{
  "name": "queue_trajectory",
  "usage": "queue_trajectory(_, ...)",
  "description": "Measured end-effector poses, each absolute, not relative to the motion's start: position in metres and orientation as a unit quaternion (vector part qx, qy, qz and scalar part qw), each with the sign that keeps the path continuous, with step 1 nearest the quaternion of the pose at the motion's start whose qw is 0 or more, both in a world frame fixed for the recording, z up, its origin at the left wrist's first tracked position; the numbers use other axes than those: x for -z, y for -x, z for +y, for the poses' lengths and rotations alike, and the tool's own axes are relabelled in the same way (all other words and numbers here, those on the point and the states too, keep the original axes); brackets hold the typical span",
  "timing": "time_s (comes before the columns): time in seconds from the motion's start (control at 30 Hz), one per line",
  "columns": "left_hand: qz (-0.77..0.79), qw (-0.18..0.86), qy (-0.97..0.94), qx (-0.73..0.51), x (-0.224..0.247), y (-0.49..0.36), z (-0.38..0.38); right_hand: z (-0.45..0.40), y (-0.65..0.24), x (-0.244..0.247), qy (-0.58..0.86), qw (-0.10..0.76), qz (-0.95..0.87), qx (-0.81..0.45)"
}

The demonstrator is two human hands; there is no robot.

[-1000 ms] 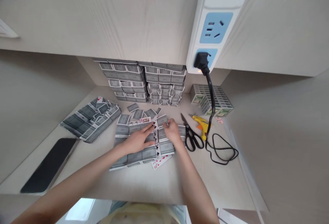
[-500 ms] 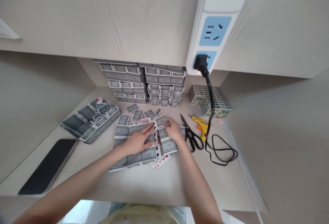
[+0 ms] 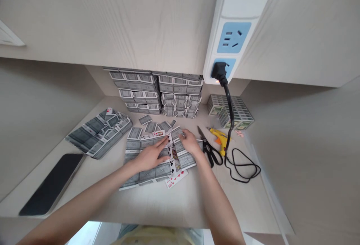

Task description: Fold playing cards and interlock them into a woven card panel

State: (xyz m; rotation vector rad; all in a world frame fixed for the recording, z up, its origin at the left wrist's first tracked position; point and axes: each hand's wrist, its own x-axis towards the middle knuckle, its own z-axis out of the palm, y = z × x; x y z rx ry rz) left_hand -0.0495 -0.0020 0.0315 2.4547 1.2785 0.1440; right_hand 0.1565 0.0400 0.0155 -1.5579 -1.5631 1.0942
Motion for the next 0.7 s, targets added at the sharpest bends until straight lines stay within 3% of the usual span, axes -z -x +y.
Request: queue_trajectory(0.7, 0.455, 0.203, -0.863, -0.079, -0.0273, 0.0503, -0.0006, 0.0376, -0.156, -0.0104, 0.578, 0.358, -0.585, -0.443)
